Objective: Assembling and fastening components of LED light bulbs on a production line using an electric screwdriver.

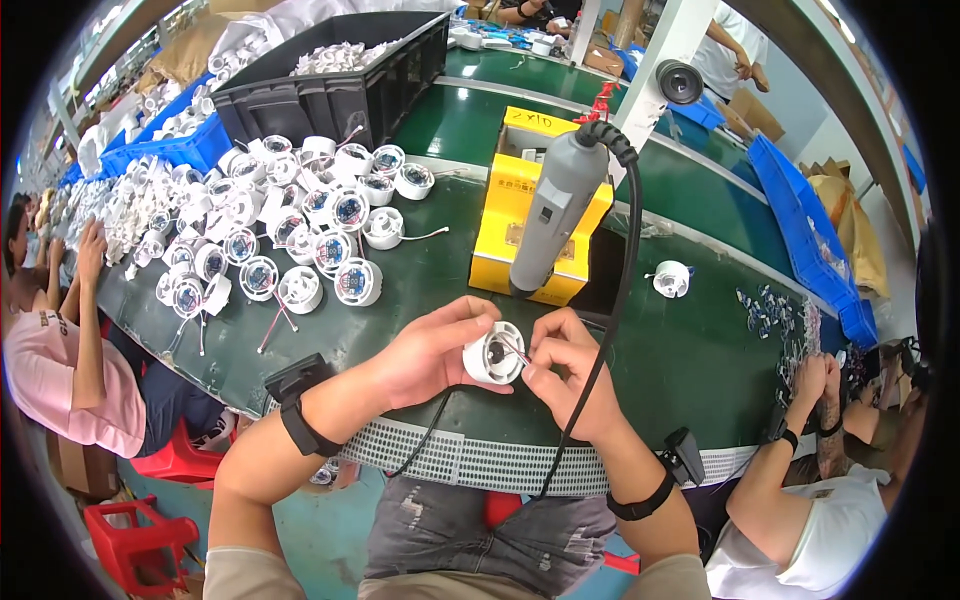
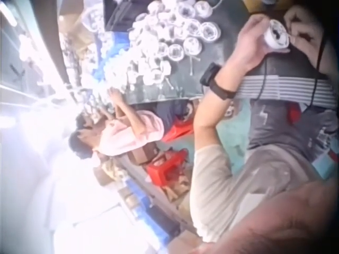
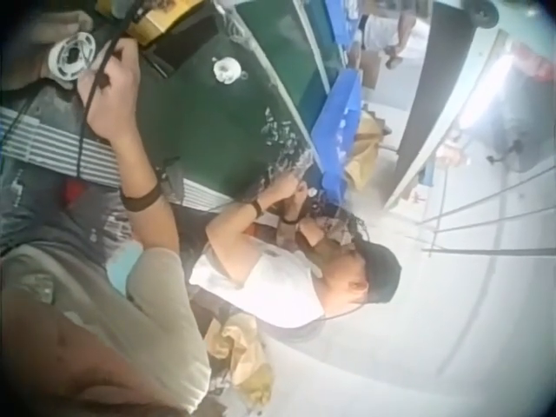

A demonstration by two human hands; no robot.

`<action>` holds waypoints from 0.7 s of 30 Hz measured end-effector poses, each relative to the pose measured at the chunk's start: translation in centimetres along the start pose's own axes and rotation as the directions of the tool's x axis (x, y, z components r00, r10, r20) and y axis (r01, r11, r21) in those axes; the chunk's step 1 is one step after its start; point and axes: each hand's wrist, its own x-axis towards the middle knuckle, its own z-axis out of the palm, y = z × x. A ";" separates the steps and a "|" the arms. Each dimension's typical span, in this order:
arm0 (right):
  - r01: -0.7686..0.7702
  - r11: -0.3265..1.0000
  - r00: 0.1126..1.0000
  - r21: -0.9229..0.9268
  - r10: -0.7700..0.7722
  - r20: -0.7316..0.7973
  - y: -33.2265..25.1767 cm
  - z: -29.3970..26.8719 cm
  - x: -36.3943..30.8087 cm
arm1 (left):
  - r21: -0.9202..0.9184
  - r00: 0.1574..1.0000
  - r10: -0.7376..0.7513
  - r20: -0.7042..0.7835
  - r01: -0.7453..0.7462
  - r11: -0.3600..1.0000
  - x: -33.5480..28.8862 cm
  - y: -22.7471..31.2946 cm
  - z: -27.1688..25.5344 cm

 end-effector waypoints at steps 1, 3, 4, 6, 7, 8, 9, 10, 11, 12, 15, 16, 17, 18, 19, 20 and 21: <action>-0.012 1.000 1.000 -0.021 0.012 -0.018 -0.1 0.0 0.0 | 0.001 1.000 0.004 0.008 -0.004 1.000 0.0 0.1 0.2; -0.003 0.997 0.998 -0.083 -0.002 -0.067 -0.6 0.4 0.1 | 0.007 1.000 0.001 0.024 -0.001 1.000 -0.2 0.2 1.0; 0.021 0.996 0.995 -0.092 -0.029 -0.092 -0.1 0.5 0.1 | 0.006 0.999 -0.018 0.051 0.018 1.000 0.2 -0.1 0.5; 0.048 0.987 0.983 -0.155 -0.075 -0.170 0.1 0.5 0.4 | 0.049 1.000 -0.016 0.009 0.016 0.999 0.0 -0.1 0.5; 0.041 0.978 0.970 -0.205 -0.088 -0.226 0.0 0.5 0.4 | 0.048 1.000 -0.018 0.003 0.018 0.999 0.0 -0.2 0.3; -0.062 0.995 0.952 -0.077 0.035 -0.304 -0.2 0.4 0.2 | 0.054 1.000 -0.002 -0.010 0.003 0.999 0.2 -0.3 0.3; 0.055 0.957 0.949 -0.284 -0.139 -0.284 -0.6 -0.2 0.4 | 0.057 0.999 0.015 -0.031 -0.013 0.998 0.0 -0.3 0.3; 0.124 0.925 0.938 -0.359 -0.227 -0.261 -1.0 -0.8 0.3 | 0.044 0.997 0.029 -0.068 -0.026 0.999 0.0 -0.3 0.7; 0.189 0.882 0.923 -0.432 -0.310 -0.228 -1.0 -1.1 0.1 | 0.017 0.996 0.070 -0.050 -0.070 0.997 0.1 -0.3 0.7; 0.204 0.851 0.919 -0.484 -0.337 -0.204 -1.1 -1.1 0.1 | -0.011 0.993 0.100 -0.058 -0.101 0.995 0.0 -0.3 0.6; 0.279 0.840 0.896 -0.466 -0.402 -0.189 -1.5 -0.3 0.6 | -0.020 0.982 0.167 -0.086 -0.169 0.985 -1.3 -0.5 0.0; 0.199 0.900 0.931 -0.389 -0.297 -0.211 -1.5 0.0 0.1 | 0.005 0.980 0.185 -0.076 -0.185 0.983 -1.5 -0.7 -0.2; 0.111 0.946 0.956 -0.303 -0.185 -0.226 -1.5 0.3 -0.5 | 0.030 0.977 0.203 -0.071 -0.201 0.979 -1.5 -1.0 -0.4; -0.181 0.982 0.962 0.058 0.189 -0.195 -1.9 0.4 -1.0 | 0.012 0.975 0.217 -0.039 -0.216 0.976 -1.3 -1.3 -0.6; -0.173 0.984 0.965 0.034 0.176 -0.193 -1.6 0.6 -1.1 | -0.014 0.971 0.238 -0.019 -0.238 0.971 -1.3 -1.4 -0.7; -0.202 0.953 0.957 0.227 0.241 -0.161 -1.2 1.0 -1.3 | -0.040 0.967 0.256 -0.007 -0.256 0.966 -1.3 -1.5 -0.7; -0.232 0.878 0.946 0.419 0.303 -0.112 -0.9 1.0 -1.2 | -0.046 0.964 0.267 -0.009 -0.268 0.962 -0.9 -1.4 -0.5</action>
